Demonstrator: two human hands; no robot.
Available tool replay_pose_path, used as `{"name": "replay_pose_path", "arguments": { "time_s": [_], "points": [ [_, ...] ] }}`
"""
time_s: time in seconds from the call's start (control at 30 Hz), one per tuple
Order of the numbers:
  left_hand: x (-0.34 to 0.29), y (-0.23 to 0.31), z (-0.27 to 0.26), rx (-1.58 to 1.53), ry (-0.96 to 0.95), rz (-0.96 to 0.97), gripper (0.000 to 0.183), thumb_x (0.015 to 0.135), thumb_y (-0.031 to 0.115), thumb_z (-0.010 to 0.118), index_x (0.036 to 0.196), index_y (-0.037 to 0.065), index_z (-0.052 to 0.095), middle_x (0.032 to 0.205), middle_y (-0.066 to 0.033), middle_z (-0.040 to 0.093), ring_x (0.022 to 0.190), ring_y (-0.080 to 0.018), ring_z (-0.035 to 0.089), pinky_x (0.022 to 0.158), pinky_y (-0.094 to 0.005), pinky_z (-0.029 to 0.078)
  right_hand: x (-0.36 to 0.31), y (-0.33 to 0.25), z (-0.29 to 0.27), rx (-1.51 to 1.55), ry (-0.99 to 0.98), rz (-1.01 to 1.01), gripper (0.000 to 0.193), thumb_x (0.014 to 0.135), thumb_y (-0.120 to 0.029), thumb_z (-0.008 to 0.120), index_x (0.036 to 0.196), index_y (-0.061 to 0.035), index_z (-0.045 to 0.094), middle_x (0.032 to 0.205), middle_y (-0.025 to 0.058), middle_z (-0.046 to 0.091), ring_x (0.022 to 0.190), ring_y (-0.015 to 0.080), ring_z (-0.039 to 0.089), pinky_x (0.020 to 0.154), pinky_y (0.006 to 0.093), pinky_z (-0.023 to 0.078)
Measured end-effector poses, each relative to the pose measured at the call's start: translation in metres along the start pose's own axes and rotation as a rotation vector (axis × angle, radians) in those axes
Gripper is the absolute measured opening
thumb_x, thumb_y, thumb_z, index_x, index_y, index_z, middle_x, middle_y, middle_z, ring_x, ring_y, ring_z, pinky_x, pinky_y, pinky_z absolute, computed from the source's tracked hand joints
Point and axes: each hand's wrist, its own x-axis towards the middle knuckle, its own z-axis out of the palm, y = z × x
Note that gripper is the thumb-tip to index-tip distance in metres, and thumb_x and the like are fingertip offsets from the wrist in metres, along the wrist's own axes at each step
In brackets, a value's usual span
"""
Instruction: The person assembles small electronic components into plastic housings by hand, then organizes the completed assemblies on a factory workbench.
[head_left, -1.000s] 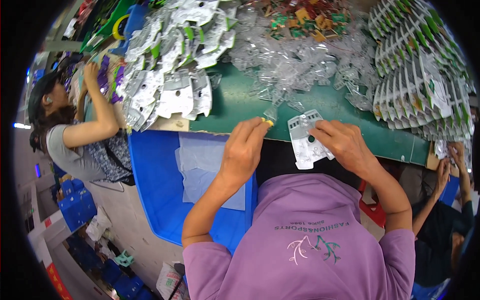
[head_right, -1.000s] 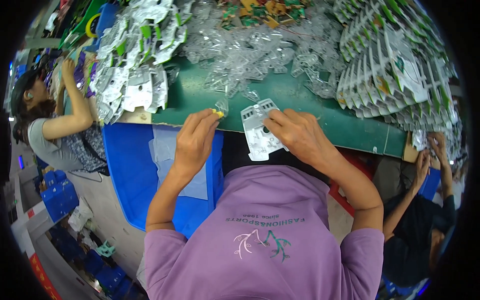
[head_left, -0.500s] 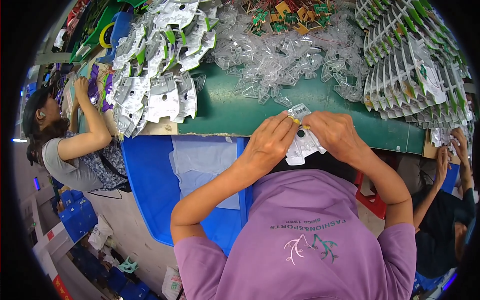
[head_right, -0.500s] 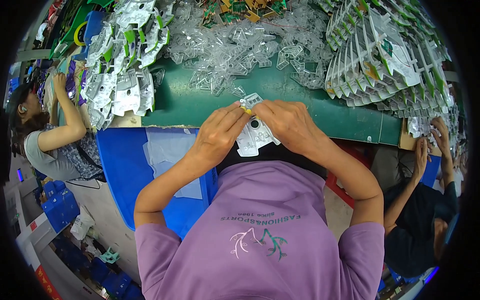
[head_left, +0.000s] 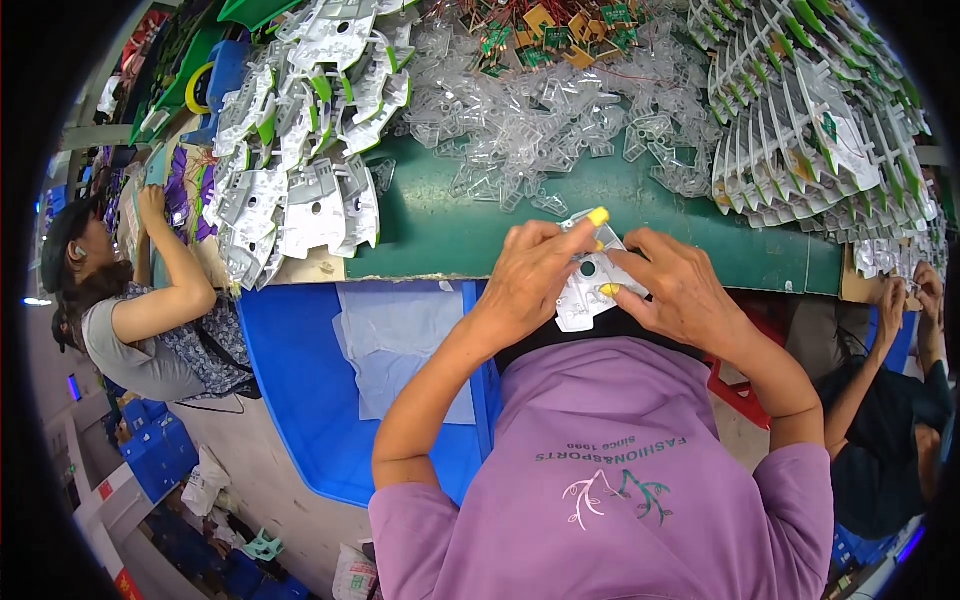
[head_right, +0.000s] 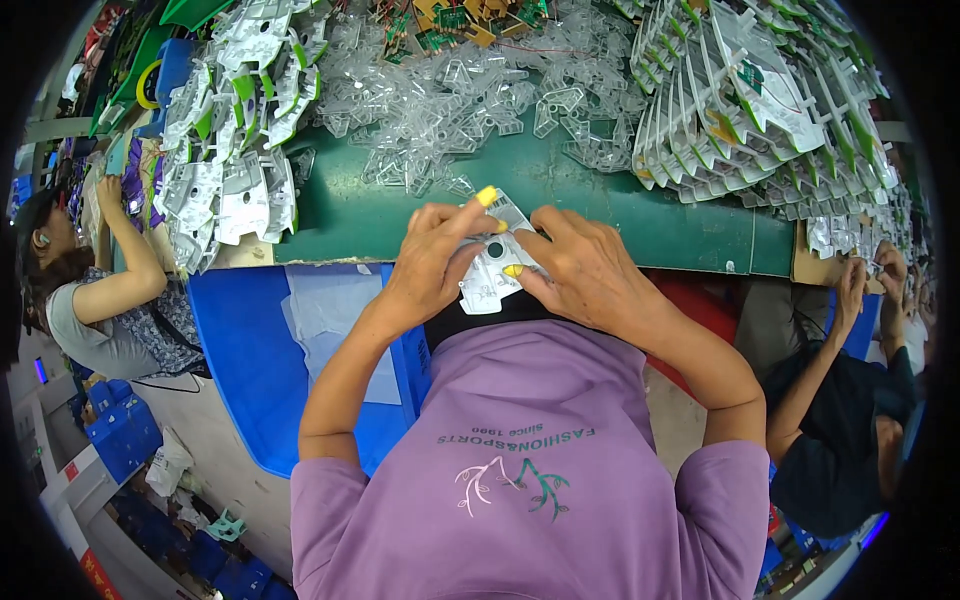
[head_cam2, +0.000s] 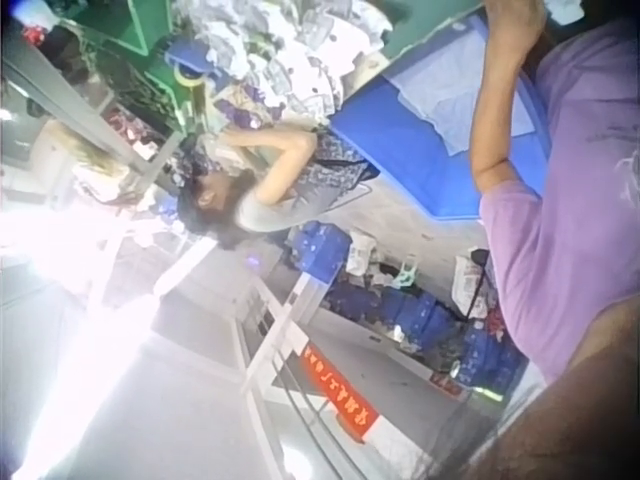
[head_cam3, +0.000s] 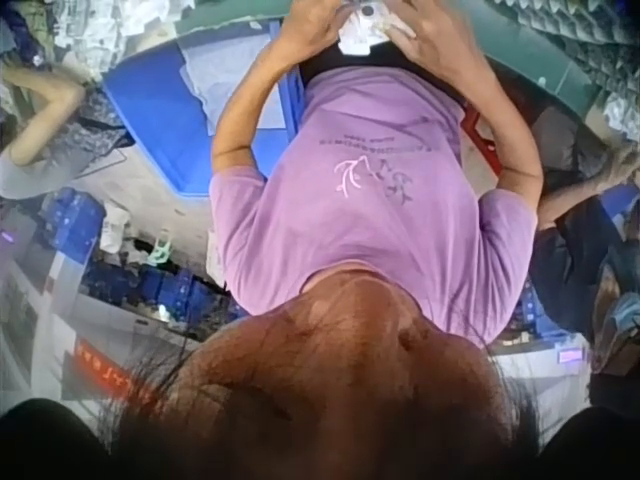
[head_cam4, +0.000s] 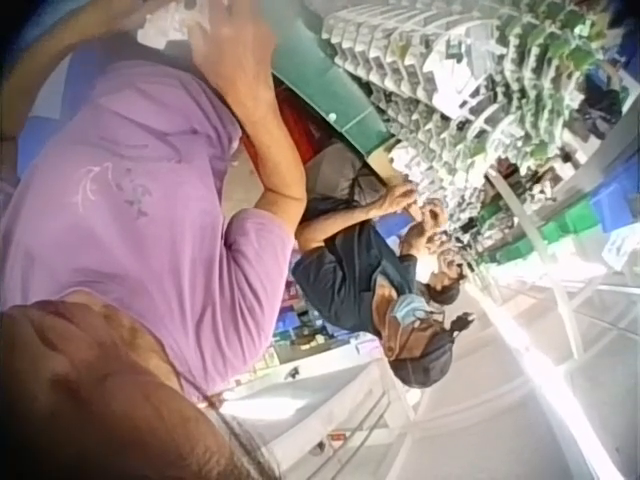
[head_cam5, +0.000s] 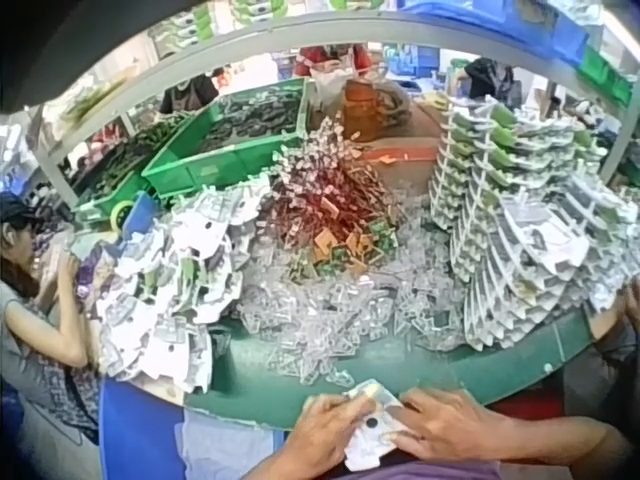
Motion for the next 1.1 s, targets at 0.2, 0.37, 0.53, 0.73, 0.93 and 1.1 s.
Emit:
{"name": "replay_pose_path", "arguments": {
  "time_s": [0.2,0.37,0.53,0.73,0.93,1.1],
  "points": [
    [0.007,0.005,-0.011,0.093,-0.169,0.038,0.073,0.074,-0.002,0.065,0.144,0.008,0.045,0.102,-0.0034,0.067,0.091,-0.0235,0.054,0.081,-0.0348,0.038,-0.009,-0.004,-0.017,0.779,-0.053,0.199,0.021,0.082,0.002,0.064,0.103,0.0010,0.067,0.100,0.0159,0.065,0.081,0.0296,0.067,0.071,0.0367,0.054],
    [0.005,0.006,-0.008,0.057,-0.157,0.017,0.074,0.075,-0.002,0.065,0.144,0.008,0.043,0.103,-0.0019,0.067,0.091,-0.0233,0.054,0.081,-0.0349,0.038,-0.020,-0.015,0.005,0.197,0.223,-0.102,0.023,0.078,0.002,0.067,0.101,0.0002,0.067,0.095,0.0118,0.066,0.078,0.0255,0.067,0.066,0.0325,0.053],
    [0.003,0.008,-0.008,0.053,-0.205,-0.044,0.066,0.084,-0.004,0.061,0.145,0.005,0.039,0.114,-0.0037,0.069,0.098,-0.0255,0.054,0.087,-0.0382,0.038,-0.024,-0.025,0.034,-0.177,0.274,-0.151,0.028,0.072,-0.004,0.071,0.100,-0.0008,0.067,0.091,0.0075,0.063,0.068,0.0190,0.063,0.057,0.0313,0.048],
    [0.000,0.001,-0.011,-0.012,-0.179,-0.045,0.064,0.086,-0.005,0.058,0.146,0.004,0.037,0.114,-0.0045,0.069,0.098,-0.0259,0.053,0.088,-0.0390,0.038,-0.016,-0.030,0.029,-0.082,0.194,-0.070,0.032,0.069,-0.001,0.069,0.101,-0.0007,0.067,0.100,0.0091,0.062,0.066,0.0206,0.062,0.059,0.0337,0.050],
    [0.007,0.003,-0.007,-0.037,-0.184,-0.042,0.062,0.087,-0.006,0.054,0.146,0.004,0.038,0.114,-0.0067,0.068,0.098,-0.0271,0.053,0.091,-0.0393,0.038,-0.041,-0.008,0.007,0.137,0.345,0.259,0.028,0.073,0.003,0.067,0.101,-0.0019,0.066,0.085,0.0080,0.065,0.056,0.0166,0.060,0.051,0.0312,0.047],
    [0.001,0.007,-0.010,0.068,-0.198,-0.106,0.050,0.091,-0.007,0.050,0.140,0.002,0.046,0.110,-0.0106,0.069,0.100,-0.0300,0.056,0.093,-0.0402,0.041,-0.050,-0.002,0.053,0.395,0.369,0.384,0.024,0.082,-0.002,0.062,0.105,-0.0064,0.057,0.071,0.0122,0.060,0.058,0.0266,0.061,0.055,0.0377,0.048]
  ]
}}
